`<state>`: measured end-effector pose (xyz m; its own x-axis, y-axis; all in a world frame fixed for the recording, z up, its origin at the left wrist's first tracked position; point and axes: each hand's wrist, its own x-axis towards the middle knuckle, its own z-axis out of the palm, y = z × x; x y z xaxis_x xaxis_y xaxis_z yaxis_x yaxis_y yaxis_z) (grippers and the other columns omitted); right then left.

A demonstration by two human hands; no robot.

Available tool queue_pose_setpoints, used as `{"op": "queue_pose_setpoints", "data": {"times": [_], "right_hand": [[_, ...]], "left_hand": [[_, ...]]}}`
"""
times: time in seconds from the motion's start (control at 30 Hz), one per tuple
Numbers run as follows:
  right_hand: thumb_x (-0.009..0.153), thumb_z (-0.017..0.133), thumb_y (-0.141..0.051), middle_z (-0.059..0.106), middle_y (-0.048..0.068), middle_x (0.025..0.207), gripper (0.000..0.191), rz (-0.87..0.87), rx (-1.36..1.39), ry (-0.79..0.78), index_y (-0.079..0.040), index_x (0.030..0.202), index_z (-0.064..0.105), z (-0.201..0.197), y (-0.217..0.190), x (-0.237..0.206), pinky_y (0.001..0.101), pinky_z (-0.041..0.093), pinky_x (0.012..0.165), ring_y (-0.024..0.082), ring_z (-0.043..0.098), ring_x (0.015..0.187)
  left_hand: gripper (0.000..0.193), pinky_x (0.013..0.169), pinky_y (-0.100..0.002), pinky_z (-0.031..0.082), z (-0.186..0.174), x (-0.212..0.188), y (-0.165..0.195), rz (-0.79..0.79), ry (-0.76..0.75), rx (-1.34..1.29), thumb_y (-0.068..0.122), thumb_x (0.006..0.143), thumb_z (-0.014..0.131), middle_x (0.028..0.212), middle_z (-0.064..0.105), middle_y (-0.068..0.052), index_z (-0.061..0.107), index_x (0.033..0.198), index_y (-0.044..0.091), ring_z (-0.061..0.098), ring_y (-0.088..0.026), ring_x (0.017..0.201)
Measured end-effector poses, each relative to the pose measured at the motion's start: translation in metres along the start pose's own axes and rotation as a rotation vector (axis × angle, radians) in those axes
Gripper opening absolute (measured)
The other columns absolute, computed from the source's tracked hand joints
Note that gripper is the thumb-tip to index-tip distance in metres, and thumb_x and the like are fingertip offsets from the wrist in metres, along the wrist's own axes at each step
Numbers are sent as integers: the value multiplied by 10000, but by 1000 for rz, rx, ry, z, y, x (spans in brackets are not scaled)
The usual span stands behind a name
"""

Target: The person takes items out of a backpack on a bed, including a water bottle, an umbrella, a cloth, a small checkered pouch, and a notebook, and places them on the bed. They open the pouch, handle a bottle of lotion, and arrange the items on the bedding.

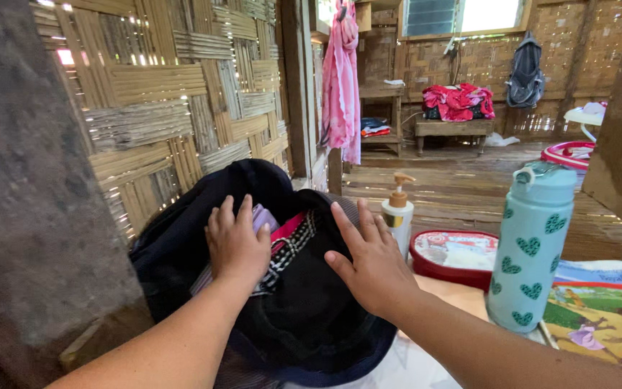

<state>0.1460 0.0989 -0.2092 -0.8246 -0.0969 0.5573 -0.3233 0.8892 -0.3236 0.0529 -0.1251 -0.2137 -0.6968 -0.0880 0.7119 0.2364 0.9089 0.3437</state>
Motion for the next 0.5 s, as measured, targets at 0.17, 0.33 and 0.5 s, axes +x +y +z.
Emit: {"op": "queue_pose_setpoints", "data": {"times": [0.17, 0.33, 0.5], "right_hand": [[967, 563, -495, 86, 209, 1671, 739, -10, -55, 9, -314, 1599, 226, 14, -17, -6, 562, 234, 1174, 512, 194, 1466], [918, 630, -468, 71, 190, 1703, 797, 63, -77, -40, -359, 1608, 247, 20, -32, -11, 610, 218, 1155, 495, 163, 1482], [855, 698, -399, 63, 181, 1708, 801, 61, -170, -67, -366, 1577, 354, 22, -42, -11, 608, 202, 1163, 479, 149, 1490]], "left_hand": [[679, 1176, -518, 254, -8, -6, -23, 14, -29, -31, 290, 868, 700, 1579, 358, -147, 471, 1492, 152, 301, -394, 1444], [662, 1180, -509, 284, -22, -9, -20, 104, -64, -63, 284, 824, 736, 1547, 405, -116, 524, 1444, 193, 341, -367, 1429], [758, 1166, -582, 187, -34, -21, -8, 189, -109, -2, 306, 737, 788, 1564, 389, -99, 549, 1450, 212, 296, -376, 1410]]}}
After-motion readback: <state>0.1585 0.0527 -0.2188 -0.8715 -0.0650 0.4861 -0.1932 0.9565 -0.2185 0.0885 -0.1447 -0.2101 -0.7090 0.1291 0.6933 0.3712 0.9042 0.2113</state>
